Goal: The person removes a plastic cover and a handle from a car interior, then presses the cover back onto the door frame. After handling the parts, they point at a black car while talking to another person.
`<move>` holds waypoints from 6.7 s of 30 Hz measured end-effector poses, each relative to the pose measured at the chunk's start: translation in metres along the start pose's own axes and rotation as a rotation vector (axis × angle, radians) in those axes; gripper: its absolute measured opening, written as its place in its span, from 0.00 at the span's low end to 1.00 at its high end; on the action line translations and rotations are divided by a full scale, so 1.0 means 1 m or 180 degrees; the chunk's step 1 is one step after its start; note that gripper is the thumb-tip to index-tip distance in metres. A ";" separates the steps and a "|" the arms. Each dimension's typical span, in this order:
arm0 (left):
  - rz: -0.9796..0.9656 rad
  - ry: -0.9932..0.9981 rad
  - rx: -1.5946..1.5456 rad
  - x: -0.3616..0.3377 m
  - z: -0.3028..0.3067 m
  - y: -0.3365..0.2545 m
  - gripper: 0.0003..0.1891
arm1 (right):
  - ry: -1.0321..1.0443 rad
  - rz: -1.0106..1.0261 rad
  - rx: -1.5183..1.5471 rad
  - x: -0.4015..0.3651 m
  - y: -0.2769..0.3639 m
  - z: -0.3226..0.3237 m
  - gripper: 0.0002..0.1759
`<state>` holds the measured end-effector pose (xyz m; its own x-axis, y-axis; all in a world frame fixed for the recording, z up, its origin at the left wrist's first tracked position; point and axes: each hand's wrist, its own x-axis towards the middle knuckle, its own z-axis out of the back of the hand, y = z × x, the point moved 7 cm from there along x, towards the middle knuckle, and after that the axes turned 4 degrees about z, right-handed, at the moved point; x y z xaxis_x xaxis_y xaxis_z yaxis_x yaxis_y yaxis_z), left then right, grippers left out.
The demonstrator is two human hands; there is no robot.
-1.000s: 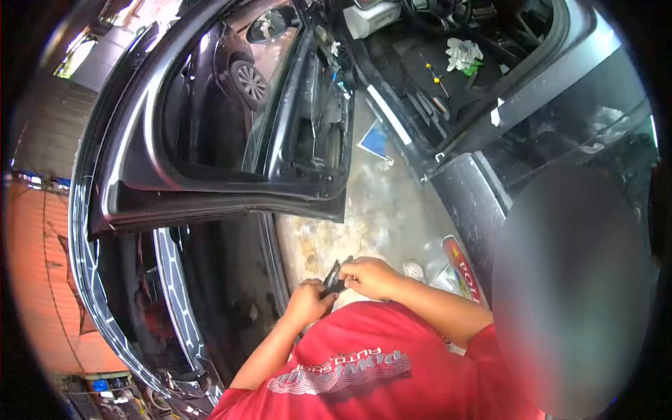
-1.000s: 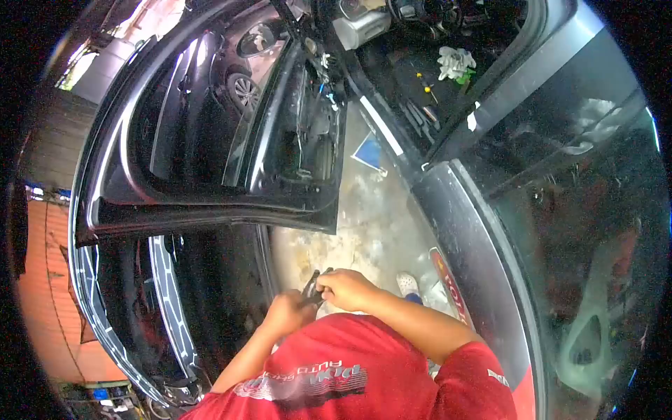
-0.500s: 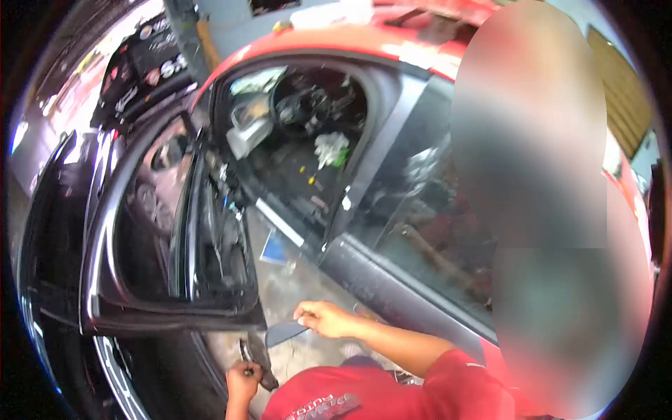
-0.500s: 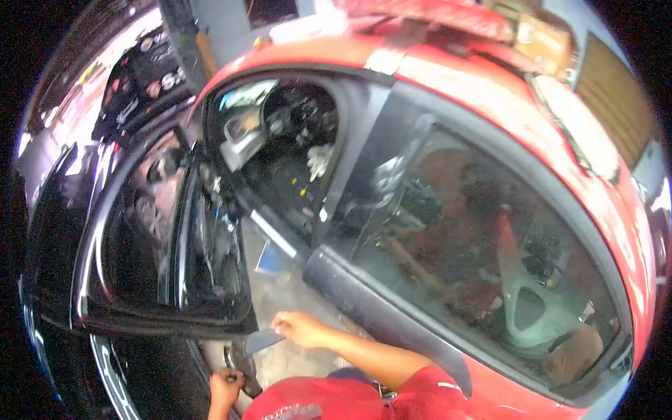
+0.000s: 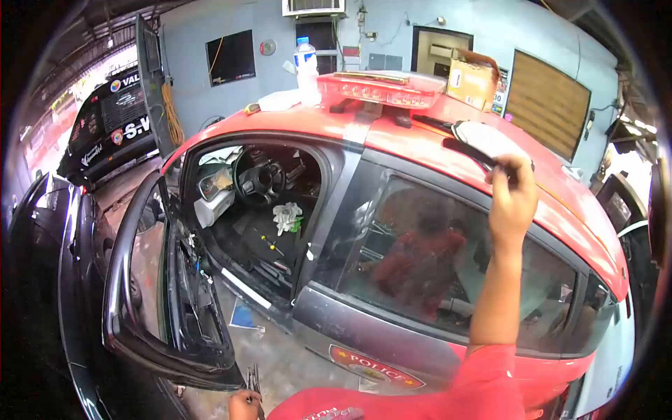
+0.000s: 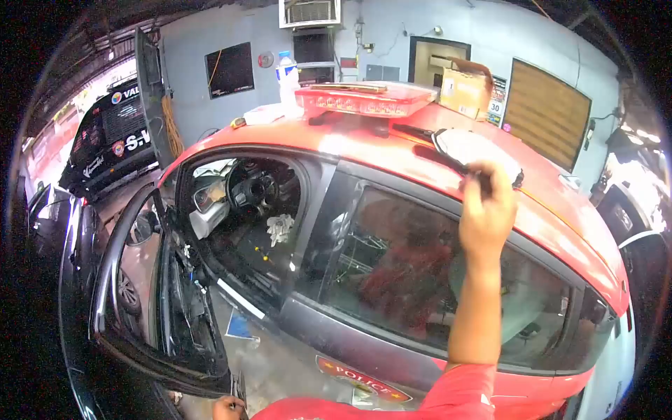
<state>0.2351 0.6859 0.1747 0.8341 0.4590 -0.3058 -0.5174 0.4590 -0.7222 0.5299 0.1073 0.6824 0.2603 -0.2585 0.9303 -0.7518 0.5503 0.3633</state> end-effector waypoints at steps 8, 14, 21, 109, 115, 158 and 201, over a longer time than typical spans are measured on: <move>-0.0919 0.0219 0.0443 -0.015 0.003 -0.010 0.11 | 0.0064 0.1259 -0.1659 0.099 -0.039 -0.055 0.13; -0.0975 0.0095 0.0256 -0.025 -0.004 0.025 0.16 | 0.0809 0.1081 -0.2291 0.128 -0.097 -0.113 0.18; -0.0344 0.0450 0.0206 -0.035 -0.014 0.064 0.14 | 0.1846 0.0511 -0.1721 0.093 -0.117 -0.125 0.27; -0.1650 -0.0026 0.1091 -0.104 0.118 -0.244 0.20 | 0.5414 -0.2748 0.3490 -0.377 0.034 -0.084 0.24; -0.0812 -0.0975 0.1052 -0.113 0.206 -0.201 0.14 | 0.3612 -0.2810 0.2730 -0.242 -0.041 -0.030 0.28; -0.3854 -0.1234 0.1415 -0.111 0.055 -0.267 0.21 | 0.4017 -0.4166 0.3134 -0.437 0.075 -0.136 0.34; -0.2124 -0.1573 0.0752 -0.067 0.082 -0.175 0.12 | 0.5035 -0.6745 0.3013 -0.577 0.106 -0.178 0.16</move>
<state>0.2538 0.6372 0.3721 0.8274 0.2902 0.4809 -0.0208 0.8714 -0.4901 0.4083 0.4565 0.1928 0.1306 0.7934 -0.5945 0.8409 0.2290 0.4904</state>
